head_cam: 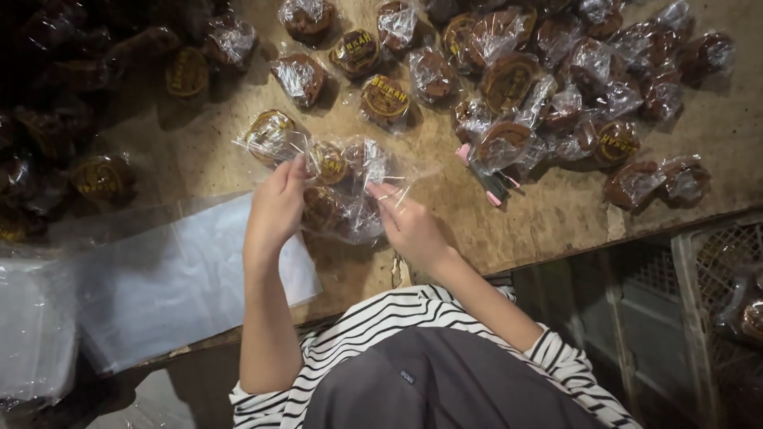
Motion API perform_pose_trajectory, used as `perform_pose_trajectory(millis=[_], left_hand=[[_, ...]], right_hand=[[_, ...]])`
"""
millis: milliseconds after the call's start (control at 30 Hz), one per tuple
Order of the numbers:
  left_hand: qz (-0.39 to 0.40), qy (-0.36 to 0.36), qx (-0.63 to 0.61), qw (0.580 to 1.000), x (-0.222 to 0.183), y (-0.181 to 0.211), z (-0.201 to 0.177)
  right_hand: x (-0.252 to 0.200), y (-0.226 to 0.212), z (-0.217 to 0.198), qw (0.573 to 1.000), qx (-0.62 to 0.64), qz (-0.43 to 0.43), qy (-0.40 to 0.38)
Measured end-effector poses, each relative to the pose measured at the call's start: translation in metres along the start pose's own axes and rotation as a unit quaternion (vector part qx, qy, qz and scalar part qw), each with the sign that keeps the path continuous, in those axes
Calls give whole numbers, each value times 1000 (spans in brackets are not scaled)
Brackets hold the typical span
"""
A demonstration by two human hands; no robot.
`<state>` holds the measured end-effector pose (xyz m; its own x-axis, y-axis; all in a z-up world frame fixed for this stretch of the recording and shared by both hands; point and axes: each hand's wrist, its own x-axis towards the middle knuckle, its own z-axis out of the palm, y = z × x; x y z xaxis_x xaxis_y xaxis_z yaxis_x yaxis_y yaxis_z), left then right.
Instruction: The person places individual plastic-wrapped bakery items into a larger clear plastic bag, organizing them inside before closing the bag by hand and placing it to the side.
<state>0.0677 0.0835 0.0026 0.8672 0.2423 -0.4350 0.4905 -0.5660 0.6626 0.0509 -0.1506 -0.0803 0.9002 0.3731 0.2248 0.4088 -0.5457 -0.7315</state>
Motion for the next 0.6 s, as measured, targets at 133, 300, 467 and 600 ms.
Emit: perform_pose_trajectory(millis=[133,300,467,600], left_hand=[[-6,10,-24,1000,-23,9,-17],[80,-34,143,986,-36,-13,-9],[141,3,211,967,-9,-48,21],[168,-45,176,969,1,-66,12]], right_hand=[[-4,4,-20,998,48,20,-39],[-7,3,-32,990,83,9,-113],[2,-3,-30,985,19,-42,-166],[2,-15,-40,987,-32,-5,-158]])
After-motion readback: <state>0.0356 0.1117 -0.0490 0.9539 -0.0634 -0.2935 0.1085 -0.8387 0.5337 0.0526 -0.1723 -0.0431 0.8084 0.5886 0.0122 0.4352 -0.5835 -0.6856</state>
